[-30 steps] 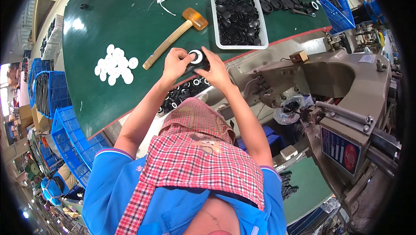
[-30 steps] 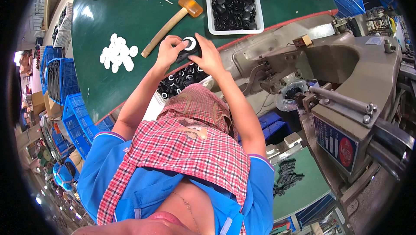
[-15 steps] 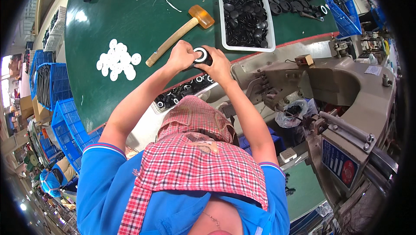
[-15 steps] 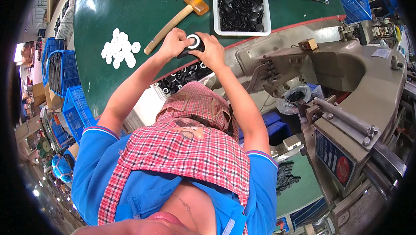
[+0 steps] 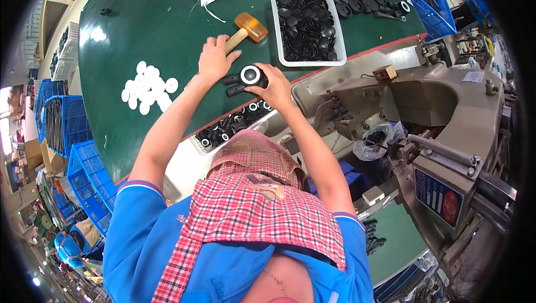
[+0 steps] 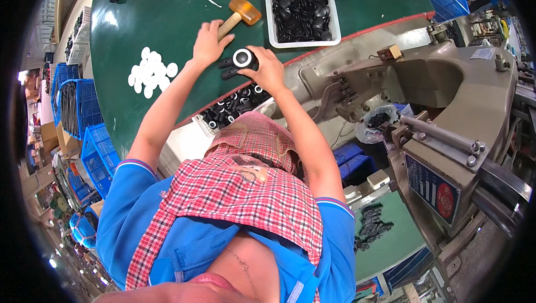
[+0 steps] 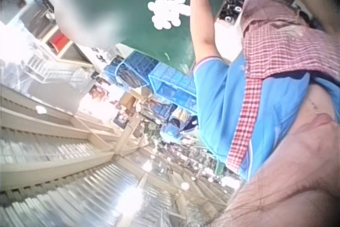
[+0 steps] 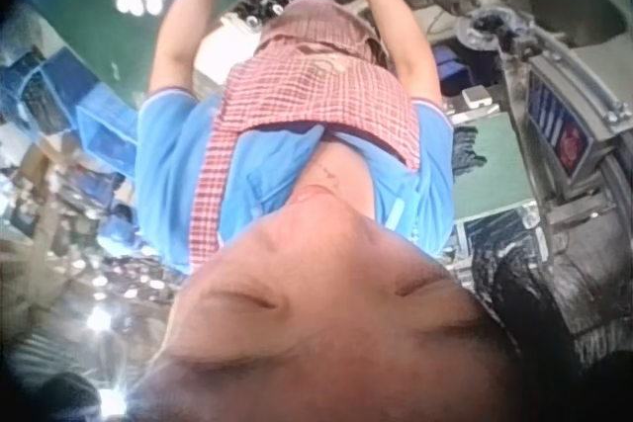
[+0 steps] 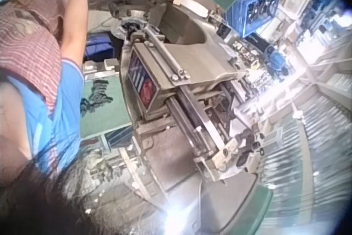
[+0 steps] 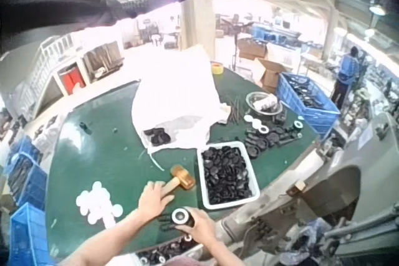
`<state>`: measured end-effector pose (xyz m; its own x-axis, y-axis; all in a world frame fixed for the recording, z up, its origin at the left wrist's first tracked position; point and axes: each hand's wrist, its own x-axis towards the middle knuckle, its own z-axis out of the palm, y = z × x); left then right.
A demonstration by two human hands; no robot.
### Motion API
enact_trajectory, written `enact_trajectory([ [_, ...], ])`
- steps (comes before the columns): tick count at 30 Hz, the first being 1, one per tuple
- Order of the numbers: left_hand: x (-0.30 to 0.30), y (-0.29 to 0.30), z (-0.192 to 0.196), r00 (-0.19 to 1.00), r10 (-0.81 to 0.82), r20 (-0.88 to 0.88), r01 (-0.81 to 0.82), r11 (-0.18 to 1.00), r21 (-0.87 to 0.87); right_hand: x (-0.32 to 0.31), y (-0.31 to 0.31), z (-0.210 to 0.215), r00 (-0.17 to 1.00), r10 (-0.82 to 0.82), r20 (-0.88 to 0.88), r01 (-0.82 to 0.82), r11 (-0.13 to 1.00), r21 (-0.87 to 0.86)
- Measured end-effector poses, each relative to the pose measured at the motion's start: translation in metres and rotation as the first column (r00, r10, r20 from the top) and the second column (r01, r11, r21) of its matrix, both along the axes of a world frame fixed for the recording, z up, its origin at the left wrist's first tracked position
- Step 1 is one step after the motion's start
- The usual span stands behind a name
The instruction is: The person assembles small black plastic components with white circular inserts at a workbench. They repeatedly pick up black parts, place white inserts into them, use a rubber mallet to tap the inserts into place, and then place the assembled units into a white tray. The person also handles a large white bag, pouring additional black parts onto the table.
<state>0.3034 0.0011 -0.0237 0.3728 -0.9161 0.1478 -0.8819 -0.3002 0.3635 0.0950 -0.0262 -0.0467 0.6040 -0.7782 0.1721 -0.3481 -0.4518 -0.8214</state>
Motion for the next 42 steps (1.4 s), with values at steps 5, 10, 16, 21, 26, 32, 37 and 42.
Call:
enact_trajectory([
  [5, 0.001, 0.023, 0.016, 0.977, -0.073, -0.199, 0.065, 0.997, -0.046, -0.001, 0.0, -0.007, 1.0, -0.008, 0.014, 0.007, 1.0, 0.024],
  [10, -0.01, 0.094, 0.09, 0.899, -0.092, -0.427, 0.202, 0.955, 0.219, 0.0, -0.002, 0.0, 0.999, -0.019, -0.032, 0.021, 0.999, 0.049],
  [16, -0.033, 0.117, 0.072, 0.941, -0.077, -0.329, 0.131, 0.981, 0.147, 0.003, -0.001, 0.005, 1.0, -0.02, -0.024, 0.02, 1.0, 0.006],
  [21, -0.04, 0.104, 0.09, 0.942, -0.1, -0.32, 0.116, 0.993, 0.032, 0.0, -0.002, 0.002, 0.999, -0.018, -0.036, 0.02, 0.999, 0.034],
  [26, -0.037, 0.123, 0.051, 0.958, -0.183, -0.22, 0.228, 0.953, 0.2, 0.004, -0.004, 0.007, 0.999, -0.027, -0.042, 0.028, 0.999, 0.033],
  [32, -0.008, 0.072, 0.038, 0.988, -0.019, -0.152, 0.019, 1.0, -0.001, 0.005, -0.003, 0.005, 0.999, -0.046, -0.001, 0.046, 0.997, 0.058],
  [37, 0.011, 0.024, -0.005, 0.998, -0.055, 0.027, 0.056, 0.997, -0.047, -0.007, 0.013, 0.004, 0.995, -0.061, 0.076, 0.054, 0.994, 0.09],
  [42, 0.015, 0.022, -0.025, 0.988, -0.153, 0.035, 0.157, 0.973, -0.169, -0.079, 0.076, -0.017, 0.959, -0.263, 0.101, 0.181, 0.848, 0.498],
])
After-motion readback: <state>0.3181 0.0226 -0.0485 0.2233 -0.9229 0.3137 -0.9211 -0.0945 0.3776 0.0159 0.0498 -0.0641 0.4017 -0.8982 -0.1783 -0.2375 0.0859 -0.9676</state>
